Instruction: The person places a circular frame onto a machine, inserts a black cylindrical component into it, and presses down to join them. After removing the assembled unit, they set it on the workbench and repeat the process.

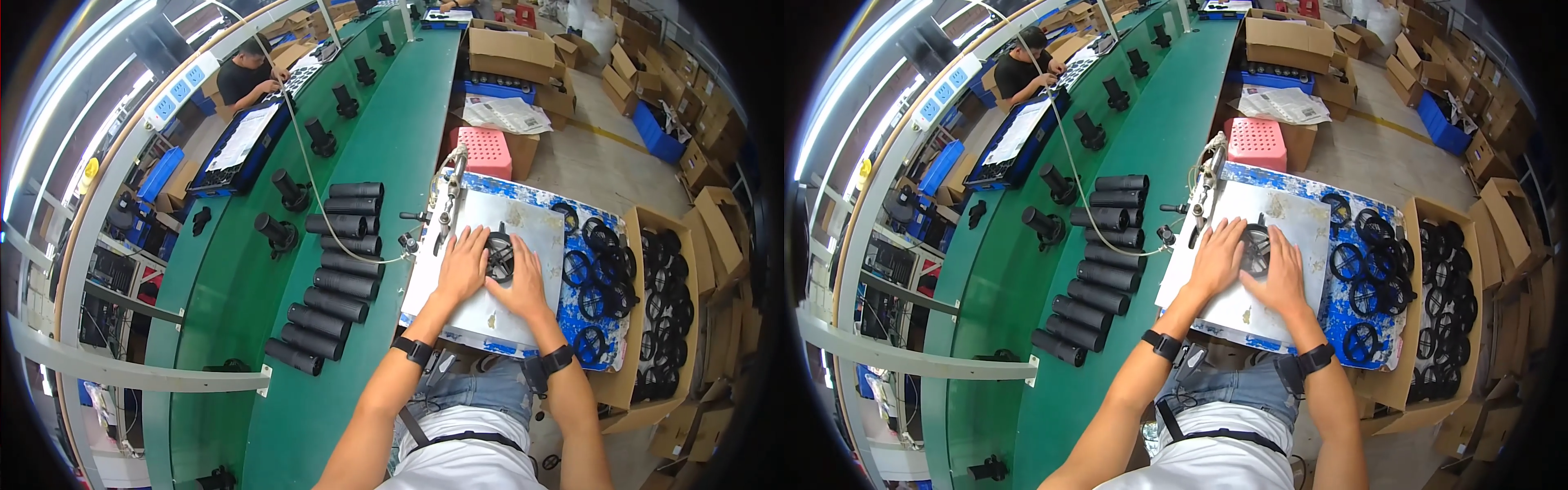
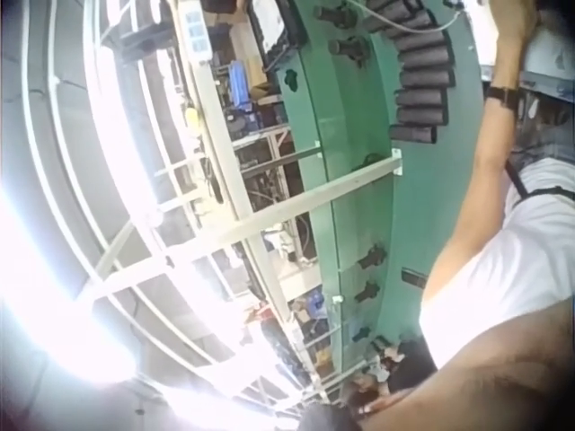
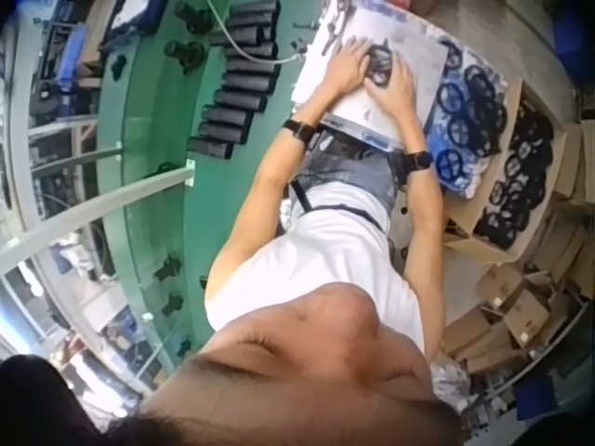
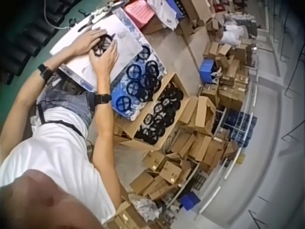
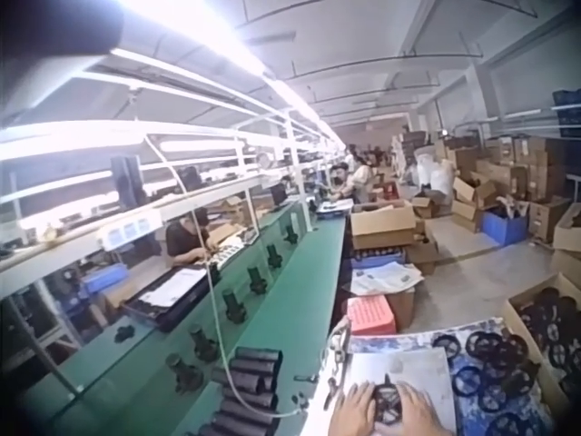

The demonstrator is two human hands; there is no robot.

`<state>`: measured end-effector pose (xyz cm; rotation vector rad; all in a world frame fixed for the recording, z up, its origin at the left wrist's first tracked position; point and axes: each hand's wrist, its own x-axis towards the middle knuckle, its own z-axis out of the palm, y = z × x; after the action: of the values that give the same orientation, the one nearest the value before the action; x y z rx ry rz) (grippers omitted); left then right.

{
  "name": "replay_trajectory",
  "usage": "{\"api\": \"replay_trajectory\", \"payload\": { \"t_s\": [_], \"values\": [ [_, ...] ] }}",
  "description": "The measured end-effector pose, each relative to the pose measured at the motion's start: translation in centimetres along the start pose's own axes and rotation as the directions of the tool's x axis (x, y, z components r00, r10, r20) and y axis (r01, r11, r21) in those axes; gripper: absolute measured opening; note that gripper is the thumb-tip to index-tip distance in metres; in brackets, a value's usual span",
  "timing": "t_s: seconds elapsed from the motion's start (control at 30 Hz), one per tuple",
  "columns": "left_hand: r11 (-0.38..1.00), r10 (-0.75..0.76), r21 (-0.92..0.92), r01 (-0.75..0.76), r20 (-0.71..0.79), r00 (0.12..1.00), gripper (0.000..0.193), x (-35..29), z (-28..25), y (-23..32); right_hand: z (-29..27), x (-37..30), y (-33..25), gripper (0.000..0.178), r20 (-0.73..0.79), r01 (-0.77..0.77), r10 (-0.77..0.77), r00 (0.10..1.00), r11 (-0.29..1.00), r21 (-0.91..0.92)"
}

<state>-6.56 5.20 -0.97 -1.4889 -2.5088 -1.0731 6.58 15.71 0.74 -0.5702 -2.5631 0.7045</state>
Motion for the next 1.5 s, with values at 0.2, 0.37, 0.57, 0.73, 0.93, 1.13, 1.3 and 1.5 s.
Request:
{"api": "replay_trajectory", "payload": {
  "t_s": [0.2,0.37,0.57,0.73,0.93,1.13,1.3,1.5],
  "values": [
    [0.984,0.106,-0.135,-0.113,-0.06,0.993,0.034,-0.5,-1.7,-0.2,-0.6,1.9,-1.1,0.101,-0.04,0.063,-0.066,0.997,0.996,-0.069],
    [0.842,-0.354,-0.516,0.158,-0.308,0.883,0.015,1.0,-7.9,-2.2,-0.6,1.6,-0.7,0.098,-0.047,0.007,-0.013,0.999,0.99,-0.144],
    [0.737,-0.675,0.049,0.674,0.023,0.737,0.058,8.2,-3.0,-14.9,-0.8,0.8,0.0,0.096,-0.074,0.046,-0.056,0.996,0.99,-0.13],
    [0.676,-0.704,-0.188,0.713,0.124,0.7,0.071,9.2,-1.3,-16.5,0.3,1.0,-0.2,0.097,-0.07,0.046,-0.058,0.996,0.985,-0.163],
    [0.823,-0.567,-0.261,0.504,-0.329,0.755,0.039,7.1,-6.6,-8.6,-0.5,0.8,1.1,0.091,-0.092,0.079,-0.098,0.991,0.978,-0.192],
    [0.98,0.122,-0.151,-0.131,-0.069,0.99,0.026,-0.7,-5.3,4.3,-2.2,7.8,1.4,0.05,0.208,0.03,0.026,0.978,0.966,-0.258],
    [0.98,0.107,0.122,-0.158,0.345,0.933,0.04,-0.9,-2.7,1.9,-1.3,11.9,-1.1,0.054,0.569,0.294,0.243,0.786,0.662,-0.689],
    [0.936,0.231,0.105,-0.335,0.533,0.814,0.046,1.1,-2.6,1.0,-0.6,12.8,1.2,0.056,0.58,0.268,0.396,0.712,0.61,-0.745]
  ]
}}
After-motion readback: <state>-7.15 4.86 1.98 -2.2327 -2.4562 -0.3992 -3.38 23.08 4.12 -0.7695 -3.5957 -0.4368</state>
